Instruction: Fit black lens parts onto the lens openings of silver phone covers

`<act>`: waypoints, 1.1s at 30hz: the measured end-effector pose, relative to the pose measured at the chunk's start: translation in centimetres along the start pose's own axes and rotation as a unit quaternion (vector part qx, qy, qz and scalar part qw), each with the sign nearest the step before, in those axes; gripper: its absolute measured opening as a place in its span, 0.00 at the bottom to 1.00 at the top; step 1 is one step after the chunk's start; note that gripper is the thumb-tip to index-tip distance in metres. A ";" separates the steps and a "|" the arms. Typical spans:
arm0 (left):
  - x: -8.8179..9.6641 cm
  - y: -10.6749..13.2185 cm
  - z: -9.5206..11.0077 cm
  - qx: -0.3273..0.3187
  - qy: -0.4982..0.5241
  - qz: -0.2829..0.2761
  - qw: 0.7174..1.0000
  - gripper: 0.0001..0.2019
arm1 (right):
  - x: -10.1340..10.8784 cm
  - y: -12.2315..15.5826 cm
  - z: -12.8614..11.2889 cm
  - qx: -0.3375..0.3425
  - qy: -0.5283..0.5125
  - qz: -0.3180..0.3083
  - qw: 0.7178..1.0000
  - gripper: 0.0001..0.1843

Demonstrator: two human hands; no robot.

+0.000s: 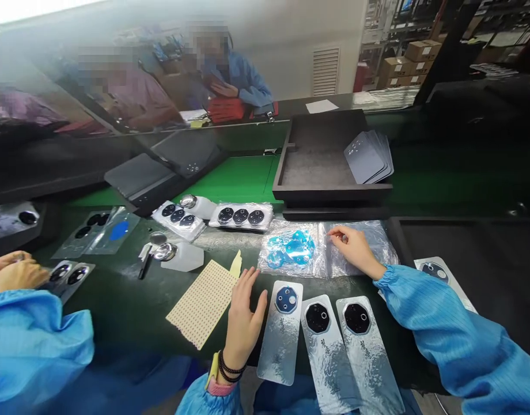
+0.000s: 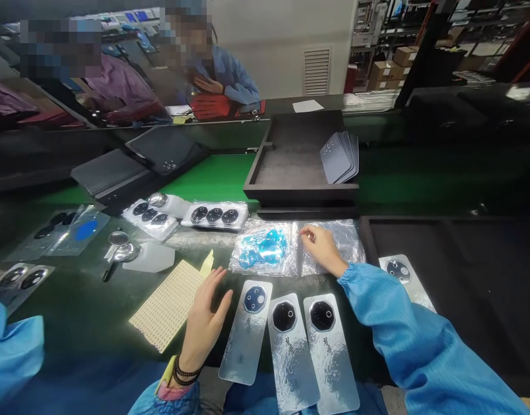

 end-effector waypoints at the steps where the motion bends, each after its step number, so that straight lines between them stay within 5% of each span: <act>1: 0.1 0.1 -0.1 -0.005 -0.010 0.008 1.000 0.20 | 0.1 -0.1 0.1 0.006 0.002 0.003 1.000 0.13; 7: 1.0 0.5 -1.4 -0.037 -0.071 0.081 0.994 0.18 | 0.2 -0.5 0.5 0.043 0.017 0.021 0.999 0.12; 13: 3.0 0.3 -4.6 0.006 -0.125 0.149 0.981 0.14 | 0.4 -0.7 0.7 0.080 0.028 0.016 0.996 0.14; 25: 0.0 -3.0 -6.6 0.003 -0.110 0.052 0.993 0.25 | 0.2 -0.7 0.5 0.156 0.054 -0.021 0.986 0.14; 29: -0.8 -2.0 -6.7 0.006 -0.115 0.053 0.992 0.24 | -1.1 -0.7 -1.2 0.213 0.079 -0.099 0.969 0.11; 33: -1.3 -1.7 -6.3 -0.009 -0.122 0.041 0.992 0.17 | -4.9 -0.7 -3.5 0.275 0.119 -0.209 0.931 0.06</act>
Point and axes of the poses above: each hand's wrist, its own y-axis away from the middle knuckle, its own x-axis out of the back of the hand, z = x × y, the point moved 2 cm from there along -y, towards the middle knuckle, and after that the axes turned 9 degrees about -y, right-handed, at the moved point
